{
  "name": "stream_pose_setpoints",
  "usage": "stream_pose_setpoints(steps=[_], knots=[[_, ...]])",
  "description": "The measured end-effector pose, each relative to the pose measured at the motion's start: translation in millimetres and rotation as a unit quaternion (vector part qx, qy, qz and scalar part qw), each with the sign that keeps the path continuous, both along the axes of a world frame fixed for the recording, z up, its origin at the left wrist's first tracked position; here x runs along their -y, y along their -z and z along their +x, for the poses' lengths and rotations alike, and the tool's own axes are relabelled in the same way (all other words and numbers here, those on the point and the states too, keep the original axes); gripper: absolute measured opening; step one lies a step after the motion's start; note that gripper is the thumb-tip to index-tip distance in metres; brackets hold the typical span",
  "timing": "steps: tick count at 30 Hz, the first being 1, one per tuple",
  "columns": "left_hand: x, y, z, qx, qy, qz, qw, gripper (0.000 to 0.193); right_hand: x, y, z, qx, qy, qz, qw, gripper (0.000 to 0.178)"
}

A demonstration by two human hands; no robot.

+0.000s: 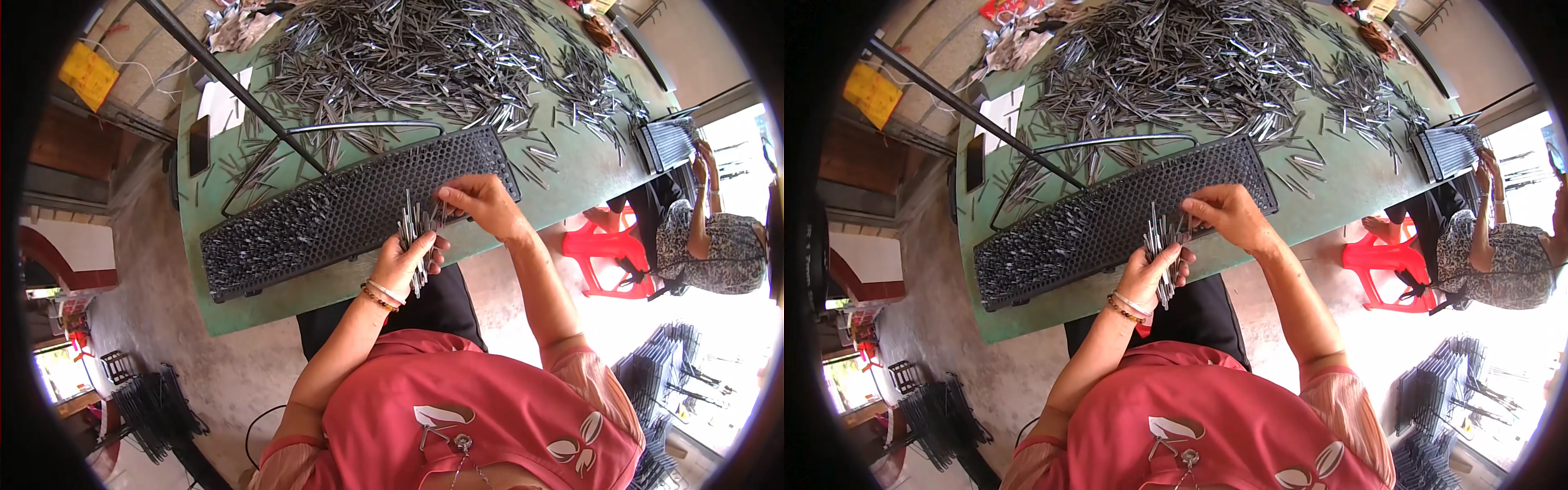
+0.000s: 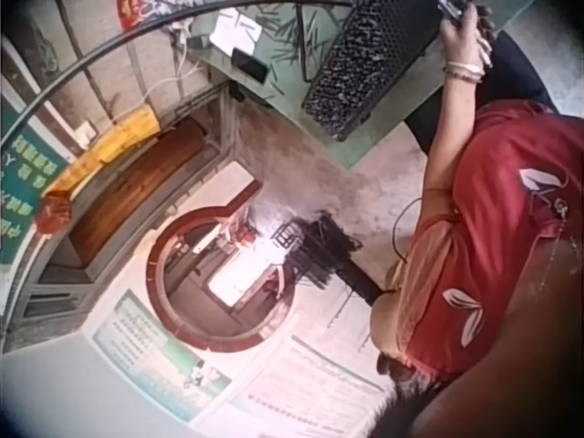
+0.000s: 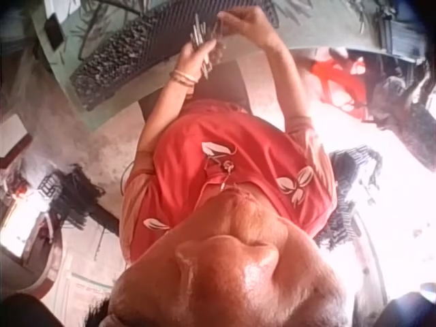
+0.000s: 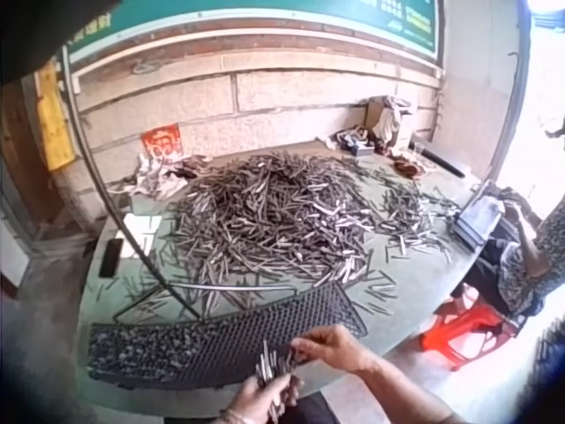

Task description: Sorting small metal pins and inserting them into a perforated black grid.

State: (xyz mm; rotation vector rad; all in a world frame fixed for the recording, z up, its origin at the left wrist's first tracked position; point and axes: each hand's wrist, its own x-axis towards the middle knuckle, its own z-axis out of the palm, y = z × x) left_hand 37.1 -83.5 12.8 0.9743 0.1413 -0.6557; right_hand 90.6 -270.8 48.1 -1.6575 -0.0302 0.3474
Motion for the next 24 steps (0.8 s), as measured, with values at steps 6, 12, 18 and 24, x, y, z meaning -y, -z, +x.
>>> stream_pose_setpoints(steps=[6, 12, 18, 24], knots=[[-0.1, 1.0, -0.5, -0.010, -0.013, 0.021, 1.000, 0.027, 18.7, -10.0, 29.7, 0.153, 0.152, -0.099, 0.972, 0.023], [1.2, 2.4, -4.1, -0.021, 0.001, 0.019, 1.000, 0.025, 33.4, 0.1, 64.8, 0.334, 0.189, -0.257, 0.887, 0.017], [-0.6, 4.3, -4.1, -0.038, 0.016, 0.021, 0.999, 0.023, 28.5, 16.9, 73.9, 0.374, 0.175, -0.265, 0.871, 0.015], [-0.3, 9.0, -4.6, -0.068, 0.030, 0.021, 0.997, 0.021, 26.6, 14.9, 72.6, 0.400, 0.156, -0.275, 0.860, 0.014]])
